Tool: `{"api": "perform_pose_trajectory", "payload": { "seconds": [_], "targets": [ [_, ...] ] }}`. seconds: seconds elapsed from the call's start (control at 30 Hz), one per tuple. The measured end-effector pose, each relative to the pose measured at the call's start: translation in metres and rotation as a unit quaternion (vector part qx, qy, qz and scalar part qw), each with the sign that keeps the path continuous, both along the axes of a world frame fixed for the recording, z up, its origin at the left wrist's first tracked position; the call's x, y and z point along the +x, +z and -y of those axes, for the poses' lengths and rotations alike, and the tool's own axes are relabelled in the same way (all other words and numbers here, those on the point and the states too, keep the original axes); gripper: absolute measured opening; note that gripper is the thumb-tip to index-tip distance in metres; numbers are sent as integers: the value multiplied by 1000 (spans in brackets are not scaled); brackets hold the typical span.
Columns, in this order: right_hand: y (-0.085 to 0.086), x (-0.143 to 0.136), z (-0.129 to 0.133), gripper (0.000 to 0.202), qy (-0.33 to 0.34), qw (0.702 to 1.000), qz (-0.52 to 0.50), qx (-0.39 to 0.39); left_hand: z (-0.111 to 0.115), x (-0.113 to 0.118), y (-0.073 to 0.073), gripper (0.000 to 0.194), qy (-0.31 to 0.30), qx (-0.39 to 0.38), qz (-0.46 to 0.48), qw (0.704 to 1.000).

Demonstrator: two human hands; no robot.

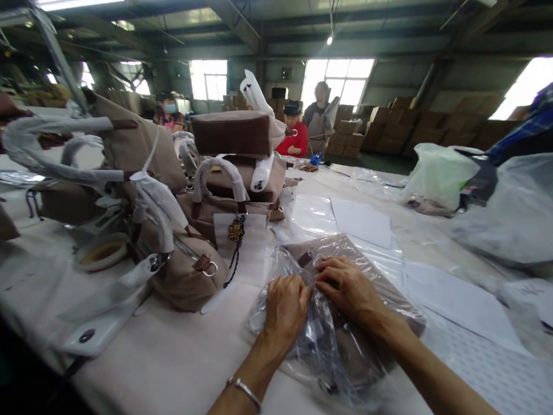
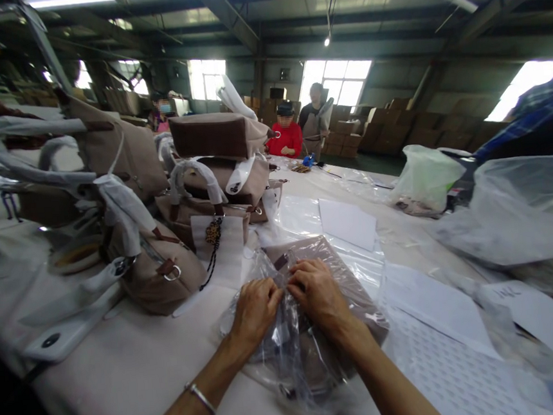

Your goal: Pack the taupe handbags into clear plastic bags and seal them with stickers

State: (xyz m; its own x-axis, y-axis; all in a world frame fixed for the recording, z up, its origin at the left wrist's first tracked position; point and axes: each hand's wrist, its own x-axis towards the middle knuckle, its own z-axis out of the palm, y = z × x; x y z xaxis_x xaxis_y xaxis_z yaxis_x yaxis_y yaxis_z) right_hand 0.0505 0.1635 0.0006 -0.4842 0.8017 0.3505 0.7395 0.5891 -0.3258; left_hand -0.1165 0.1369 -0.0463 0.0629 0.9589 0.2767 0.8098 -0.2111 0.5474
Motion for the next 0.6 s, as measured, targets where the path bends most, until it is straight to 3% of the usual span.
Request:
{"api": "perform_pose_trajectory", "payload": {
  "seconds": [0.17,0.33,0.43,0.5,0.6],
  "targets": [
    [1,-5,0,8,-38,998,-45,13,-1,2,-3,17,6,7,6,1000],
    [27,11,21,18,-85,984,-159,10,-3,2,0,19,4,11,4,1000],
    [47,64,55,27,-158,971,-176,27,-4,2,3,20,0,12,-4,1000],
    [56,121,84,35,-270,951,-148,35,-4,1,4,21,-6,11,-13,1000],
    [62,221,139,46,-480,871,-94,46,-7,-1,3,24,-18,1,-34,999]
  ]
}}
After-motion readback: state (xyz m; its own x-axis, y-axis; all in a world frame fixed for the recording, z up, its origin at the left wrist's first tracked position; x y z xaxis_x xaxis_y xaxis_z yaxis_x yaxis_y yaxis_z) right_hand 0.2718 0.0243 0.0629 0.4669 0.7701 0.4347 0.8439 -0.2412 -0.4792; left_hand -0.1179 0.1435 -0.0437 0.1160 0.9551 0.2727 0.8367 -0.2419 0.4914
